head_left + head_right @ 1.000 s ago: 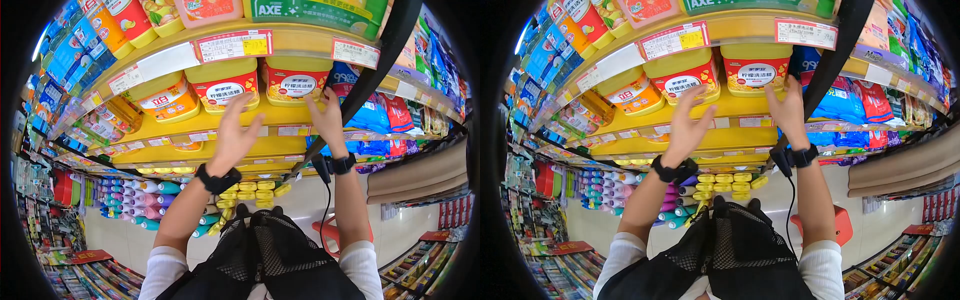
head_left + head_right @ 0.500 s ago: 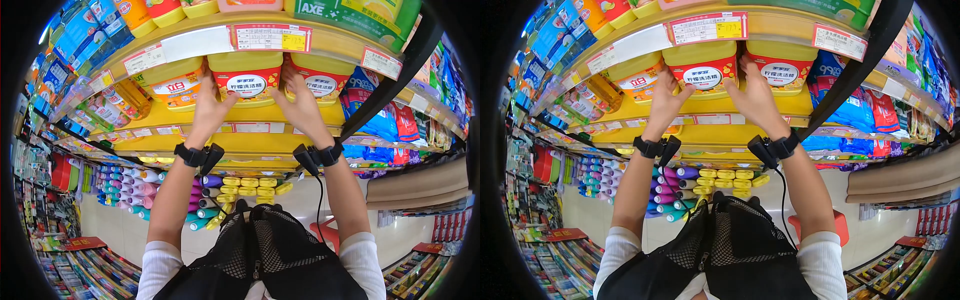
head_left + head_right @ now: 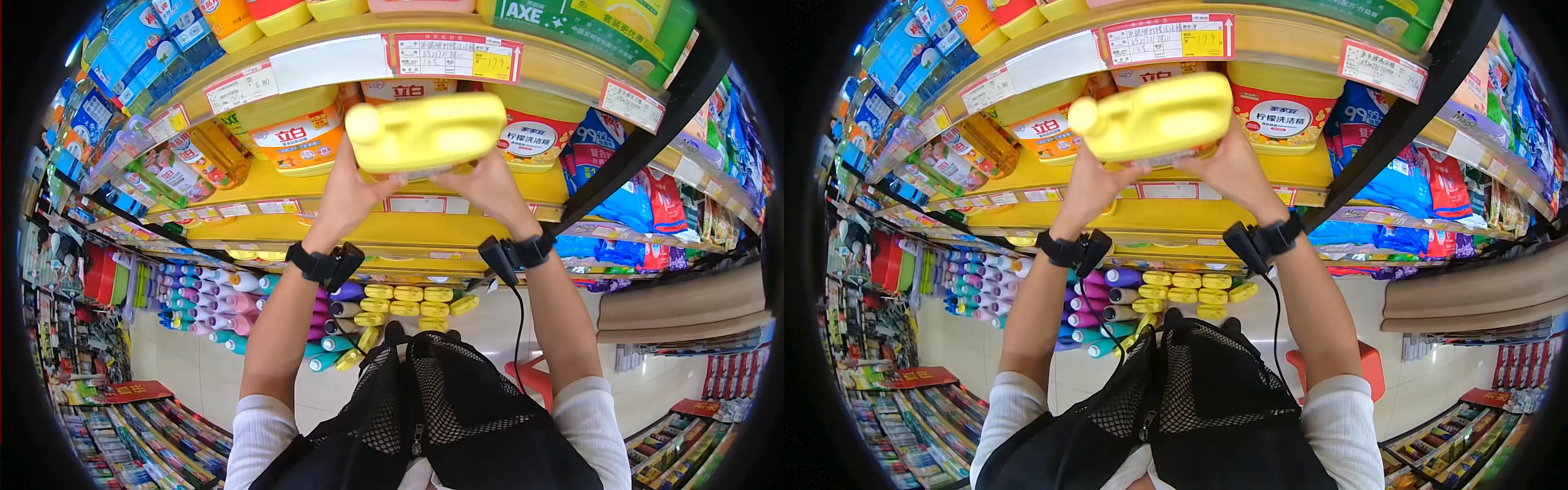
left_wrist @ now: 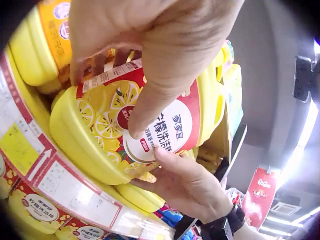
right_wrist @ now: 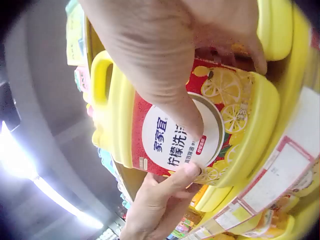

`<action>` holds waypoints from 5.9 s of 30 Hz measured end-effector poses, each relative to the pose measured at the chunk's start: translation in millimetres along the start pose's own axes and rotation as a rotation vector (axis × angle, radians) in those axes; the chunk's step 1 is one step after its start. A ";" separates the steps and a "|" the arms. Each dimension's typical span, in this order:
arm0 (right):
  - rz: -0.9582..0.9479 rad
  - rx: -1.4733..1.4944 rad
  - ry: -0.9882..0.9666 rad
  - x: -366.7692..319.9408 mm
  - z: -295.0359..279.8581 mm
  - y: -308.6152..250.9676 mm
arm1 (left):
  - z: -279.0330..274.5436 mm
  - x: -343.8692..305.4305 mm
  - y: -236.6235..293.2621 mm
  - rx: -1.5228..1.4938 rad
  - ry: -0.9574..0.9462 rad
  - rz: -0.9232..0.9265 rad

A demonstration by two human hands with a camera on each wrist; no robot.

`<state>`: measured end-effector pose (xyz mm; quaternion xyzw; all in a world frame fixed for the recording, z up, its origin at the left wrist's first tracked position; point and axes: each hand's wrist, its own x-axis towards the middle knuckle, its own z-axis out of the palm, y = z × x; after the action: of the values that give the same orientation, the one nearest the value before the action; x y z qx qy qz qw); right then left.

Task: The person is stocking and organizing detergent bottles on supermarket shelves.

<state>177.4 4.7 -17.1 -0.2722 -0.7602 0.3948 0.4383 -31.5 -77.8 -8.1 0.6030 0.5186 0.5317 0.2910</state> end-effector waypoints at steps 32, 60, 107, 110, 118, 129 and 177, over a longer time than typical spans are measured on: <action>0.052 -0.238 0.173 -25.9 18.1 27.3 | 13.3 10.8 -51.9 -0.015 0.116 0.034; -0.052 -1.063 0.410 -90.4 72.1 49.9 | -45.5 -79.9 -99.7 0.585 0.198 0.357; 0.639 -0.495 0.358 -483.1 52.0 42.9 | -67.9 -412.4 -51.8 0.550 0.499 -0.391; 0.540 -0.548 0.353 -462.5 52.5 31.8 | -79.9 -413.5 -44.8 0.530 0.542 -0.340; 0.441 -0.595 0.162 -444.7 106.9 14.1 | -150.3 -479.2 -36.4 0.483 0.661 -0.455; 0.332 -0.526 -0.100 -392.8 291.2 -68.6 | -295.8 -615.8 -94.4 0.492 0.665 -0.559; -0.040 -0.592 0.374 -270.5 -15.8 -41.8 | -93.6 -232.9 -18.1 0.759 0.343 0.133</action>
<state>315.0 -217.7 -99.3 -0.4401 -0.7536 0.0919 0.4796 -101.4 -309.1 -78.7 0.6023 0.6785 0.4133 -0.0772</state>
